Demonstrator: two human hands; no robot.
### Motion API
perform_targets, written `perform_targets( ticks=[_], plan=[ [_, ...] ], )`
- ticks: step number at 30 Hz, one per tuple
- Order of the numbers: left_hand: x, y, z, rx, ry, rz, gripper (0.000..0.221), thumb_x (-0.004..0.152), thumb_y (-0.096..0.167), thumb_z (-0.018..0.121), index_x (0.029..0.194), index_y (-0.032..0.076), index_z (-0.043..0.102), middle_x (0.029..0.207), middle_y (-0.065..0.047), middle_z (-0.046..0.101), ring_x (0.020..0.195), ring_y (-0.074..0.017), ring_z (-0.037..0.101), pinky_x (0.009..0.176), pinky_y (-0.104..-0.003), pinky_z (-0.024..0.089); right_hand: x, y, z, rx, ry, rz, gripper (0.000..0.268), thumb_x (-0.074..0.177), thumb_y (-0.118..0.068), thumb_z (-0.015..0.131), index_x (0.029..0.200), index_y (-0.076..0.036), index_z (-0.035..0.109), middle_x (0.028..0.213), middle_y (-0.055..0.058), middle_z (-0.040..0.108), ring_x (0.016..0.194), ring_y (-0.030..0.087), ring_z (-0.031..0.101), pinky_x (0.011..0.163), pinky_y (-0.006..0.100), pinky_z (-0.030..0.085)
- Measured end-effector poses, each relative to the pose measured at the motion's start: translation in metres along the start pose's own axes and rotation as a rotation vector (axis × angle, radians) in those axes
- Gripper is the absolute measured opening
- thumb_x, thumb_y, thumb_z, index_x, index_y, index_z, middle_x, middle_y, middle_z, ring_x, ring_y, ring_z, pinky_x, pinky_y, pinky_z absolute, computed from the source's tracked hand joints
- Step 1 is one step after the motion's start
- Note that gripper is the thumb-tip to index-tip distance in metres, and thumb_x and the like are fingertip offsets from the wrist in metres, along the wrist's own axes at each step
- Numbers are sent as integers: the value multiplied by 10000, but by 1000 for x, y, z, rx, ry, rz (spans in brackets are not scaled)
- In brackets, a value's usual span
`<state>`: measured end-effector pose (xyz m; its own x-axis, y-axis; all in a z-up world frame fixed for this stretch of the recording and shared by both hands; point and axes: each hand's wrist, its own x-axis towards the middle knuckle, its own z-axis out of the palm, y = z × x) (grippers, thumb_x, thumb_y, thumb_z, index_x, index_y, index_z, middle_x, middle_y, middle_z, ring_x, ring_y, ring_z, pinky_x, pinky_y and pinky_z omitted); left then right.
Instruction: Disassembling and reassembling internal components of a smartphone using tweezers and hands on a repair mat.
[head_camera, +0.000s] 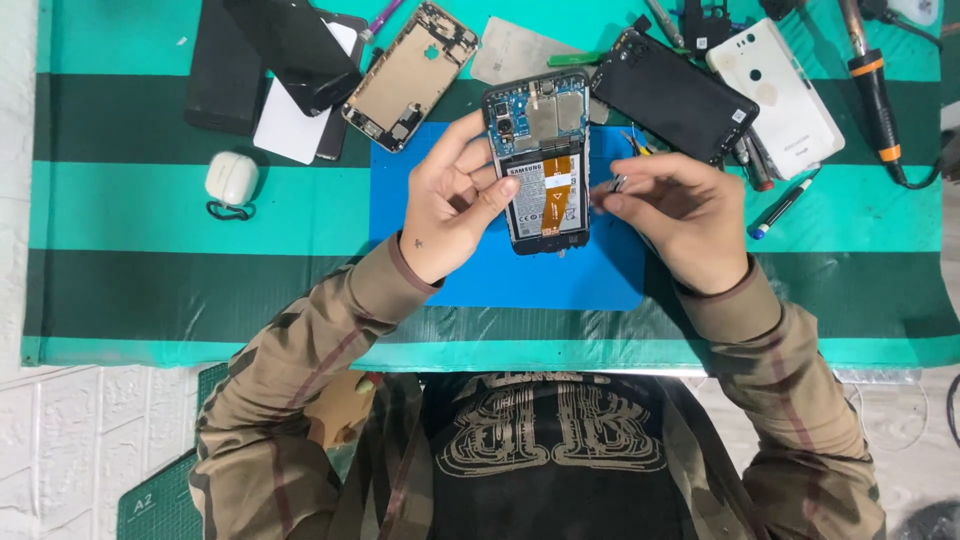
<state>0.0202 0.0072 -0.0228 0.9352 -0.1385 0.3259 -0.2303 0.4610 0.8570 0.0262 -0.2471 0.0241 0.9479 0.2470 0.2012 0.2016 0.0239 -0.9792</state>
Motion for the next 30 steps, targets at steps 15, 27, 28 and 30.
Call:
perform_targets(
  ticks=[15, 27, 28, 30],
  plan=[
    [-3, 12, 17, 105, 83, 51, 580, 1119, 73, 584, 1632, 104, 316, 1396, -212, 634, 1212, -316, 703, 983, -437, 624, -5, 50, -9, 295, 70, 75, 375, 861, 218, 712, 1226, 158, 649, 986, 261, 722, 1008, 359, 776, 903, 469, 676],
    [-12, -25, 22, -437, 104, -46, 544, 1181, 307, 460, 1656, 90, 308, 1570, -129, 496, 1354, -215, 578, 1174, -400, 448, -17, 13, 20, 363, -80, -42, 361, 840, 183, 733, 1188, 107, 673, 1001, 289, 733, 947, 411, 789, 831, 483, 693],
    [-13, -18, 27, -436, 102, -46, 544, 1181, 307, 460, 1656, 90, 308, 1570, -129, 496, 1354, -215, 578, 1174, -400, 448, -17, 13, 20, 365, -79, -43, 361, 840, 183, 733, 1188, 107, 673, 1001, 289, 733, 947, 411, 789, 831, 483, 693],
    [-16, -3, 38, -581, -6, -144, 973, 1024, 730, 376, 1694, 59, 158, 1297, -110, 607, 926, -106, 582, 792, -274, 524, -18, 13, 20, 379, -151, -87, 367, 788, 233, 731, 1140, 150, 667, 960, 323, 710, 893, 467, 793, 778, 521, 689]
  ],
)
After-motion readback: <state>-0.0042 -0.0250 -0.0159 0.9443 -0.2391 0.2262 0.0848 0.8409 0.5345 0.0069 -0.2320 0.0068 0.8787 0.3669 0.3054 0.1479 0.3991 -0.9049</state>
